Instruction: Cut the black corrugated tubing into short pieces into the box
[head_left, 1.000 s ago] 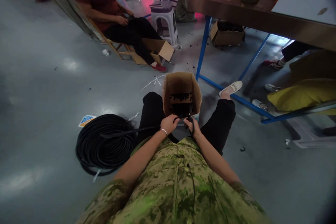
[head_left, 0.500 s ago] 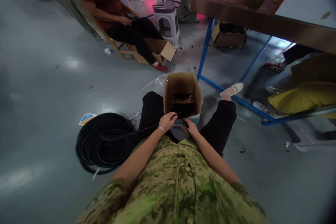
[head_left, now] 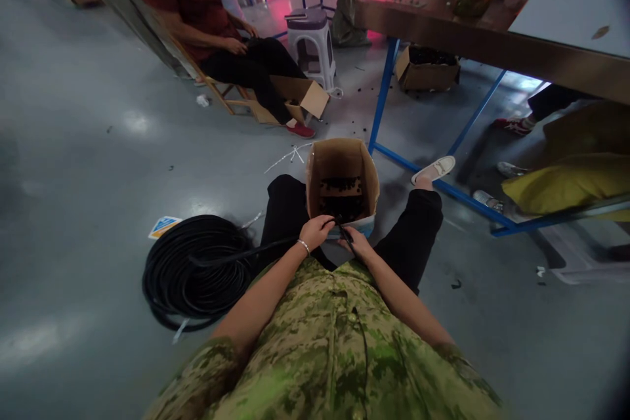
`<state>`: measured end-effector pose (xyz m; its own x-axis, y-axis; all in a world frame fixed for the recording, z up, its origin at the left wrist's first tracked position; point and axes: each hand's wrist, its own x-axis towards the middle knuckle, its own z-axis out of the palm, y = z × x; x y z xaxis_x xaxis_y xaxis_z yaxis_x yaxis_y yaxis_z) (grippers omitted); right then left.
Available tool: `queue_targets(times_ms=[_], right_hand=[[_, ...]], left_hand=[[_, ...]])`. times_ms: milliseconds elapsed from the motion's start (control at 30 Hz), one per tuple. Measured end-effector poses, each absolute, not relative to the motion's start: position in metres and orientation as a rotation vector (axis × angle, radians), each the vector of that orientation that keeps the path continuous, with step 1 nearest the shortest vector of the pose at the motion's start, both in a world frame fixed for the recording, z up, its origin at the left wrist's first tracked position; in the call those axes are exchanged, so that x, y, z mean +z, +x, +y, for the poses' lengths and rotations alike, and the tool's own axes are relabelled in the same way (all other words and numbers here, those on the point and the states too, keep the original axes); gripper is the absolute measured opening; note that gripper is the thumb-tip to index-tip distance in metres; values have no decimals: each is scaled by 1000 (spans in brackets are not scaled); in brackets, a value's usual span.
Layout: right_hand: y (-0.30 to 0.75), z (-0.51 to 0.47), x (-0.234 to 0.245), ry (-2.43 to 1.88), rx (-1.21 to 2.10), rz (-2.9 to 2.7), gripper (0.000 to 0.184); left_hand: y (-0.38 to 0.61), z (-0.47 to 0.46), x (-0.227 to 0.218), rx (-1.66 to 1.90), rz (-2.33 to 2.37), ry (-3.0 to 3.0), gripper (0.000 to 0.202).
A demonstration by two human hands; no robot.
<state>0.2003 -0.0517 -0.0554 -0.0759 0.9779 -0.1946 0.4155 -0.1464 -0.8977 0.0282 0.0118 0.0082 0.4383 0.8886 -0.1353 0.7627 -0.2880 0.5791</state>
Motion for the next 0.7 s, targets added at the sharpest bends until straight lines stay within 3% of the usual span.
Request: queue_targets(times_ms=[700], right_hand=[[201, -51, -56, -1668, 1196, -1547, 45]], left_hand=[[29, 11, 2, 302, 1383, 2136, 30]])
